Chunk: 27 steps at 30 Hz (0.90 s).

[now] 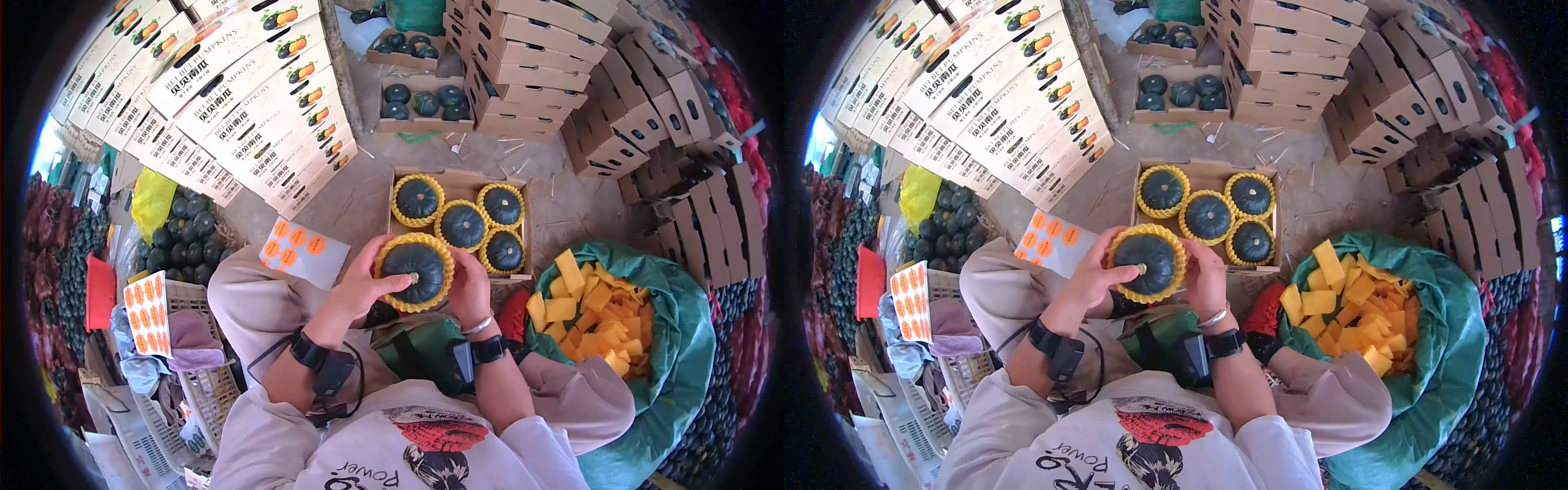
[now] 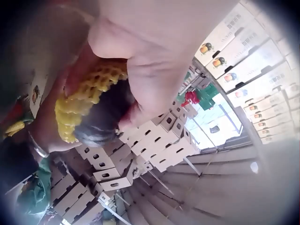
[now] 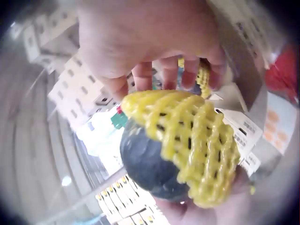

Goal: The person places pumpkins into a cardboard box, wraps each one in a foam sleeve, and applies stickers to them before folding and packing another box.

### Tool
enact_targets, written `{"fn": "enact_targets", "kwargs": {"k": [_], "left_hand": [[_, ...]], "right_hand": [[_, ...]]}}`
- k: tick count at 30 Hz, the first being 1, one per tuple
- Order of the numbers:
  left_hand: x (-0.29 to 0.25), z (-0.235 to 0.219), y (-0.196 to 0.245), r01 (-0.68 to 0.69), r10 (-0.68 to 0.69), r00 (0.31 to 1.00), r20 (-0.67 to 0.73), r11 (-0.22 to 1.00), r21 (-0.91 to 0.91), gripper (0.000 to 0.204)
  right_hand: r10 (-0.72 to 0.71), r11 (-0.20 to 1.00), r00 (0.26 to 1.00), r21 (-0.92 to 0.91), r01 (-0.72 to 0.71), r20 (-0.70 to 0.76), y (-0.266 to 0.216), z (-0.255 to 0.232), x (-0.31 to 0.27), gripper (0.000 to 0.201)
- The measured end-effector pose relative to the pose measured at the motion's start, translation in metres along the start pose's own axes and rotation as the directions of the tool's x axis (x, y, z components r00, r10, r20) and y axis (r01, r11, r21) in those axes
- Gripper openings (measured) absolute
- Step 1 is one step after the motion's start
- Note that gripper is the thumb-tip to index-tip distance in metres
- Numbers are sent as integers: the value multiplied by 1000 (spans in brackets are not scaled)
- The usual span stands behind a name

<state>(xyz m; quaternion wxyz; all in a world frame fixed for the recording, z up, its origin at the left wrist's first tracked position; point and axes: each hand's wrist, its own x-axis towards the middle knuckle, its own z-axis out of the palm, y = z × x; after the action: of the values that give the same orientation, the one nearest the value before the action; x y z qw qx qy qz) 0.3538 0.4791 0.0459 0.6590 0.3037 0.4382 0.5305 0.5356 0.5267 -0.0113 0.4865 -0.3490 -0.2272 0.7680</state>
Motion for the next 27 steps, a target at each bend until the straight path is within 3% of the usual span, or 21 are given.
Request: {"fn": "enact_targets", "kwargs": {"k": [4,7,12,16,17,18,19,22,23,24,25,26,27], "left_hand": [[6,7,-9,124,-124,992,-5,991,-52,63],[11,-2,-10,0,12,1000,-25,910,414,64],[11,-2,-13,52,-45,998,-37,972,230,64],[9,5,-11,127,-126,992,-23,992,5,76],[7,5,-14,-11,32,999,-42,905,425,79],[7,3,-16,-129,187,982,13,629,767,82],[7,5,-12,-197,299,946,126,220,955,85],[11,18,3,-414,177,905,387,151,898,91],[15,17,3,-394,188,913,361,177,902,82],[24,11,0,-350,209,933,292,349,869,72],[33,5,-2,-333,259,936,239,422,844,72],[45,-2,-5,-321,306,934,185,489,811,72],[60,-8,-15,-375,480,864,153,411,831,70]], "right_hand": [[218,876,935,365,-314,281,-3,28,-14,42],[211,939,935,207,-275,287,7,20,-8,46],[230,972,961,-93,-217,153,-8,27,-9,45],[226,930,943,235,-284,245,-7,23,-9,43],[244,909,939,279,-308,241,5,15,-3,42],[257,888,936,324,-327,240,12,9,4,43],[320,868,916,314,-385,241,13,10,5,41],[391,872,912,267,-410,124,17,18,12,40],[370,922,925,91,-377,83,21,10,21,40],[197,966,974,-189,-174,114,21,2,31,33],[101,657,982,-752,53,158,8,-6,50,31],[47,44,967,-967,250,252,-4,-10,70,30],[-136,-236,924,-918,320,357,-11,0,77,33]]}}
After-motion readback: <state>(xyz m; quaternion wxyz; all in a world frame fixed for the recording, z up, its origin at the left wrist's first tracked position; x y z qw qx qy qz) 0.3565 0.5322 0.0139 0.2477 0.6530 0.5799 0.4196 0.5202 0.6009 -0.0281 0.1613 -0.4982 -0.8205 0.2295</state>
